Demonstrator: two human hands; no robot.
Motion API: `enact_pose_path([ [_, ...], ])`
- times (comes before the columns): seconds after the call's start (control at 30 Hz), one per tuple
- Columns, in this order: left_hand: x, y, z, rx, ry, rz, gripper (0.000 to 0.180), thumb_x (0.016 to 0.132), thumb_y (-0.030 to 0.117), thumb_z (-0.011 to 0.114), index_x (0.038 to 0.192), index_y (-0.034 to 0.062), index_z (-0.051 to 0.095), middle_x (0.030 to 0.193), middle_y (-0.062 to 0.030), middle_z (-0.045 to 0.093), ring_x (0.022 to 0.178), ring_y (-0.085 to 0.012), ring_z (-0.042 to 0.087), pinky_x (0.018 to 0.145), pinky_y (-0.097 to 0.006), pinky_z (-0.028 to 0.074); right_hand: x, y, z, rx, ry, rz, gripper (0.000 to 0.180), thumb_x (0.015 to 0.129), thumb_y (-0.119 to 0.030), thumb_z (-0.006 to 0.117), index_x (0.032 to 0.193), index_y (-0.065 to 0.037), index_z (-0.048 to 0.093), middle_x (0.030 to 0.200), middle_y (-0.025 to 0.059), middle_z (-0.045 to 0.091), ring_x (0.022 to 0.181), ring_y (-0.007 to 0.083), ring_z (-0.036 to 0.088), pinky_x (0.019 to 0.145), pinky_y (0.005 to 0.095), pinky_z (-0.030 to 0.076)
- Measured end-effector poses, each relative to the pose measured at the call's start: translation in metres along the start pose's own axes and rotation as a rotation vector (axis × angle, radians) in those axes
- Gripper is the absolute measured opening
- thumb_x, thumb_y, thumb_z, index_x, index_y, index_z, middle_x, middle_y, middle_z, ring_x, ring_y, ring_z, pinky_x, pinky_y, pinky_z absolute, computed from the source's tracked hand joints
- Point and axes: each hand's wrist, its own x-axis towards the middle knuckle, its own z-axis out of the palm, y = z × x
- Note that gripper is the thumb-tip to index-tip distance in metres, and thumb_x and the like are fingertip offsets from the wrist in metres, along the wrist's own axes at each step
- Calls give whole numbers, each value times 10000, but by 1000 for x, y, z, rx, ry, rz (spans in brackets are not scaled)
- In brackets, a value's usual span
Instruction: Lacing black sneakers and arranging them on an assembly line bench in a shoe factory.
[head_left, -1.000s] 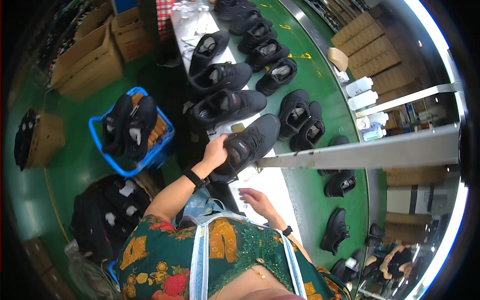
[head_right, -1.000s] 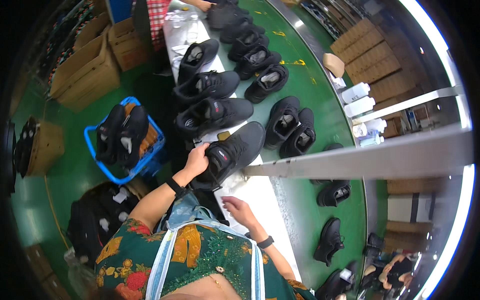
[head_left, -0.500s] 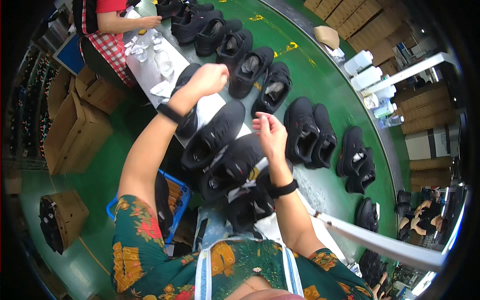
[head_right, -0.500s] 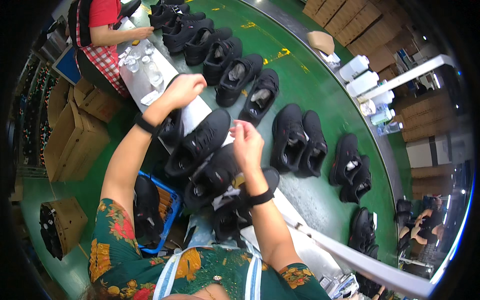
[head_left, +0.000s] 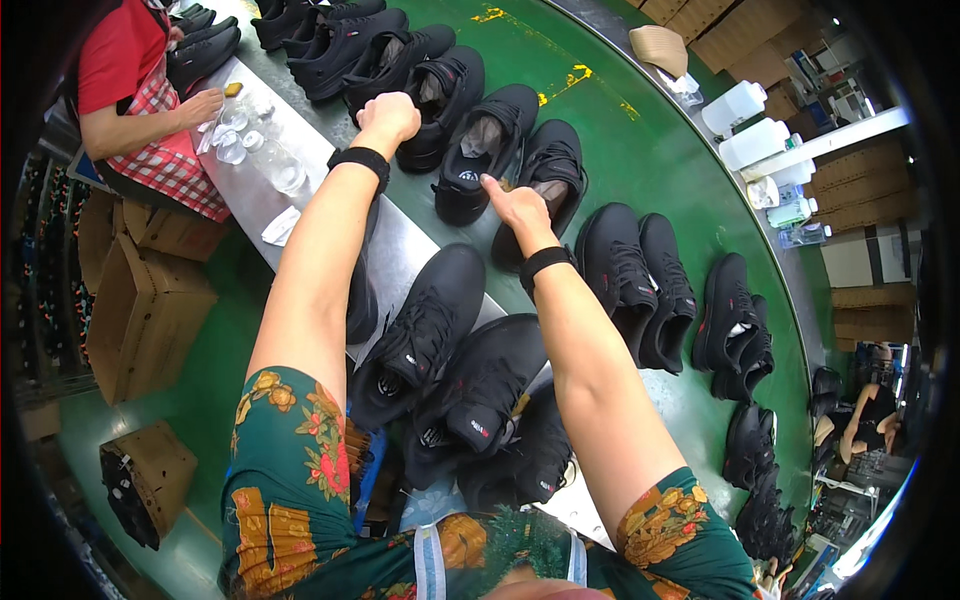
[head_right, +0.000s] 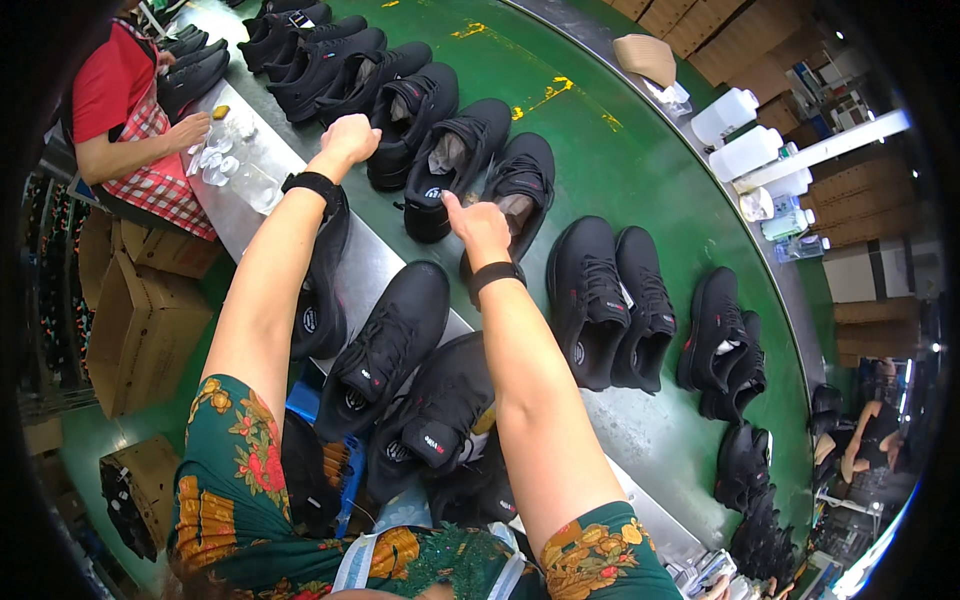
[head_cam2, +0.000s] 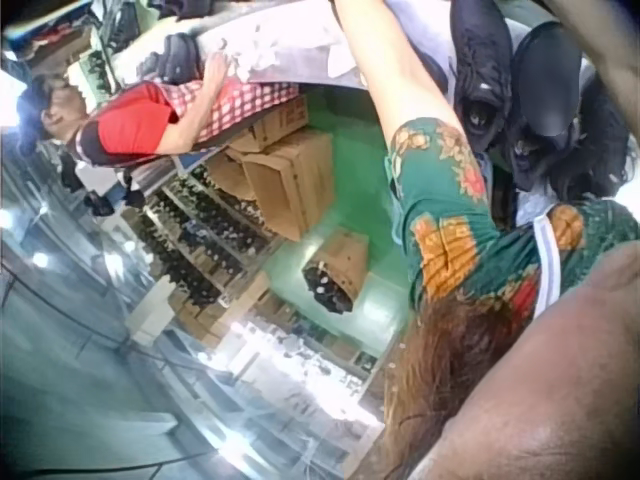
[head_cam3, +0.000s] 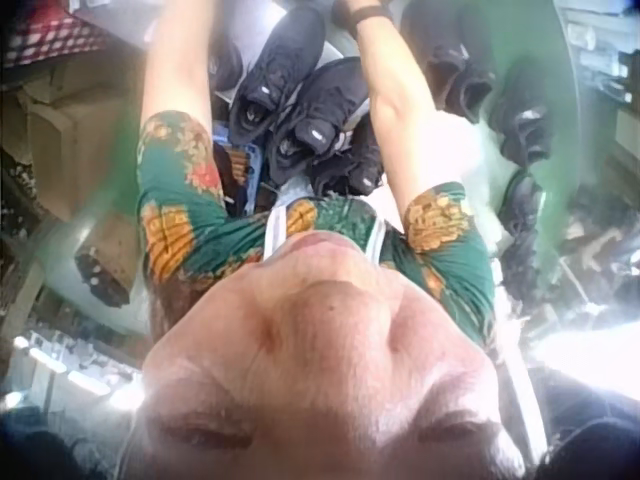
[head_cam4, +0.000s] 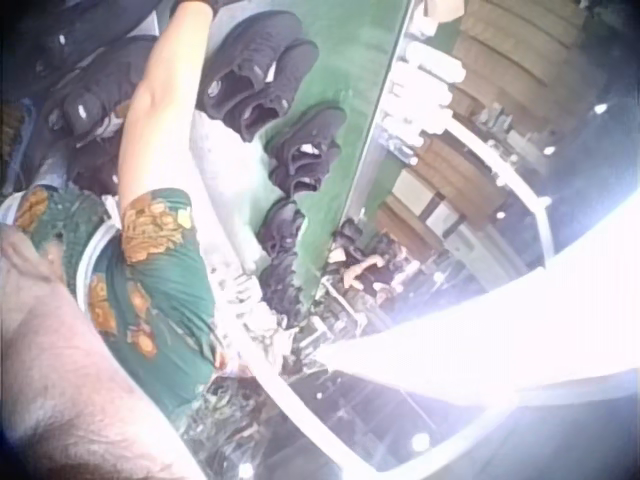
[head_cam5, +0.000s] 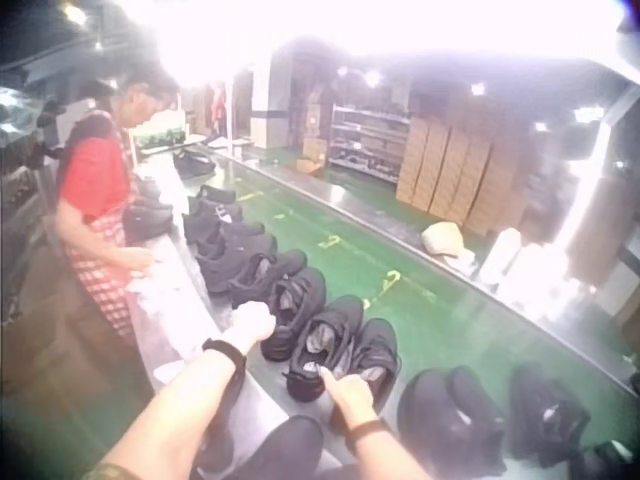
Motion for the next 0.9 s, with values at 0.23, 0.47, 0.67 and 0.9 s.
enact_pose_path([
  [0.23, 28, 19, 4, 230, 158, -121, 777, 685, 510, 667, 1161, -78, 494, 1201, -191, 490, 1170, -327, 396, 967, -436, 315, 12, 1, -13, 27, 8, 15, 499, 684, -352, 595, 957, 65, 616, 1034, 253, 593, 993, 361, 573, 840, 401, 457],
  [0.47, 84, 4, 30, 285, 184, -103, 841, 630, 481, 721, 1216, -51, 437, 1223, -162, 472, 1187, -299, 391, 986, -421, 304, 23, 1, -13, -27, -136, -16, 729, 681, -554, 597, 974, 113, 595, 1032, 276, 583, 997, 373, 568, 863, 387, 442],
  [0.67, 89, -2, 42, 297, 323, -10, 254, 757, 197, 550, 950, 71, 655, 1026, -158, 609, 996, -307, 562, 866, -406, 409, 31, -10, 13, 5, 37, -61, 477, 720, -396, 599, 879, 53, 629, 958, 244, 611, 916, 374, 591, 812, 421, 464],
  [0.9, 59, 15, 5, 50, 221, -86, 300, 761, 175, 511, 995, 42, 644, 1107, -173, 589, 1051, -323, 558, 871, -405, 457, 36, 17, 5, 201, 150, -67, 422, 720, -316, 598, 908, 62, 600, 964, 274, 595, 937, 384, 575, 848, 396, 450],
])
